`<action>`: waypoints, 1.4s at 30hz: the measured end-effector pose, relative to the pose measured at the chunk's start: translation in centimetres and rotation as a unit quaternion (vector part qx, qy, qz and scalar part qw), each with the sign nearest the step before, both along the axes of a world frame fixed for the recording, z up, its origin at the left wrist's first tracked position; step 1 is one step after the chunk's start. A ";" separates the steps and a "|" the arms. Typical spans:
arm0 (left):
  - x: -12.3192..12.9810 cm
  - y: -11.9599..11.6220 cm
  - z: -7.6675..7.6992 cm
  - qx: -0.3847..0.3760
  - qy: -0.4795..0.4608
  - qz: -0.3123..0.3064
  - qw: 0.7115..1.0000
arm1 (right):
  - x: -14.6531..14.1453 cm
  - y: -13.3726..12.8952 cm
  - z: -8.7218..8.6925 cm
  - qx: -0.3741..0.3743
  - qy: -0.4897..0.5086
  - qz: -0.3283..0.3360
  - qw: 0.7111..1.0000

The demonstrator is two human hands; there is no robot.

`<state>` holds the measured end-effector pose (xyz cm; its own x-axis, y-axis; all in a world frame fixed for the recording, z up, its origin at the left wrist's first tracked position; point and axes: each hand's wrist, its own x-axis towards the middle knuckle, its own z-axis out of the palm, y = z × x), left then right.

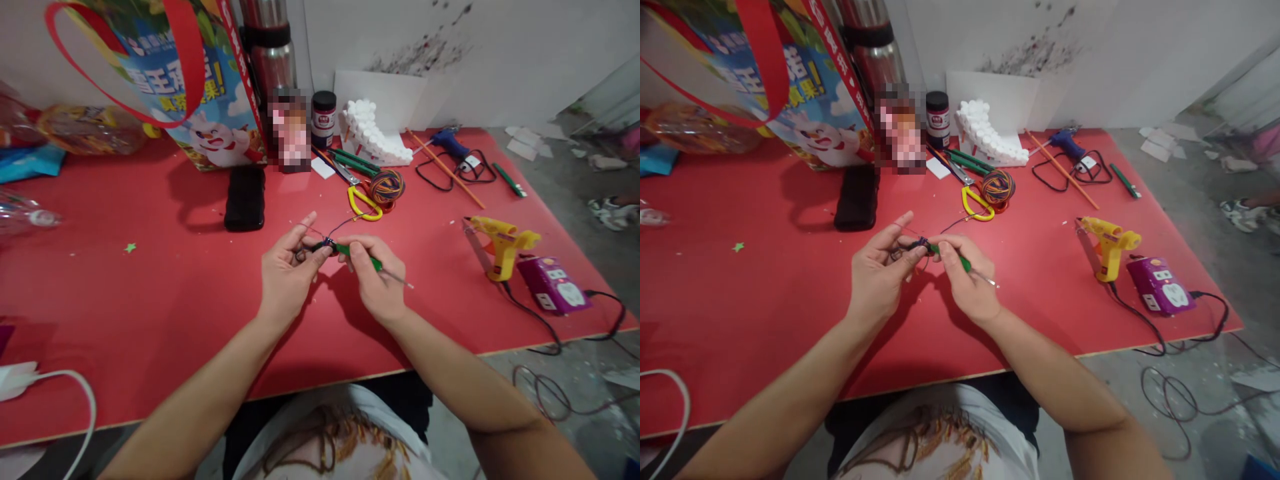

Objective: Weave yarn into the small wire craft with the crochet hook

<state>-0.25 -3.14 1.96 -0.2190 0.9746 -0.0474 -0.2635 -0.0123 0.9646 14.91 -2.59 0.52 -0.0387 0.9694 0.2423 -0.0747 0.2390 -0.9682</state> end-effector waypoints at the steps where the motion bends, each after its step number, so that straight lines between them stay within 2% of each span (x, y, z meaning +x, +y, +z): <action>1: 0.2 -0.1 -0.1 -0.003 -0.020 0.000 1.000 | -0.2 -0.4 0.1 0.023 -0.019 -0.012 0.999; 4: 0.3 0.1 -0.1 -0.022 -0.105 -0.023 0.994 | -0.5 -0.9 0.0 0.045 -0.017 -0.013 0.999; 9: -0.5 0.9 0.5 -0.044 -0.165 -0.077 0.982 | -0.4 0.2 -0.7 -0.035 0.082 0.038 0.995; 14: -1.2 1.1 0.5 -0.038 -0.141 -0.077 0.986 | -0.1 0.8 -0.8 -0.052 0.108 0.053 0.991; 23: -2.6 1.3 0.4 0.000 -0.088 -0.071 0.994 | 0.9 1.0 -0.6 -0.012 0.079 0.050 0.996; 33: -2.3 1.3 0.4 0.007 -0.095 -0.080 0.992 | 1.0 1.0 -0.5 -0.009 0.081 0.059 0.995; 37: -1.9 1.0 0.2 0.007 -0.071 -0.073 0.995 | 0.9 0.8 -0.4 -0.005 0.043 0.053 0.998; 39: -1.4 0.7 0.1 0.012 -0.037 -0.052 0.998 | 0.5 0.5 -0.2 0.019 0.001 0.030 0.999; 42: -0.3 0.2 0.0 0.020 -0.013 -0.016 1.000 | -0.2 -0.3 0.1 0.108 -0.080 -0.026 0.991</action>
<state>-0.51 -2.96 1.95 -0.1865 0.9824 -0.0128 -0.2896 -0.0425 0.9562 14.75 -2.84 0.58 -0.0451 0.8974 0.4388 0.0933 0.4412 -0.8926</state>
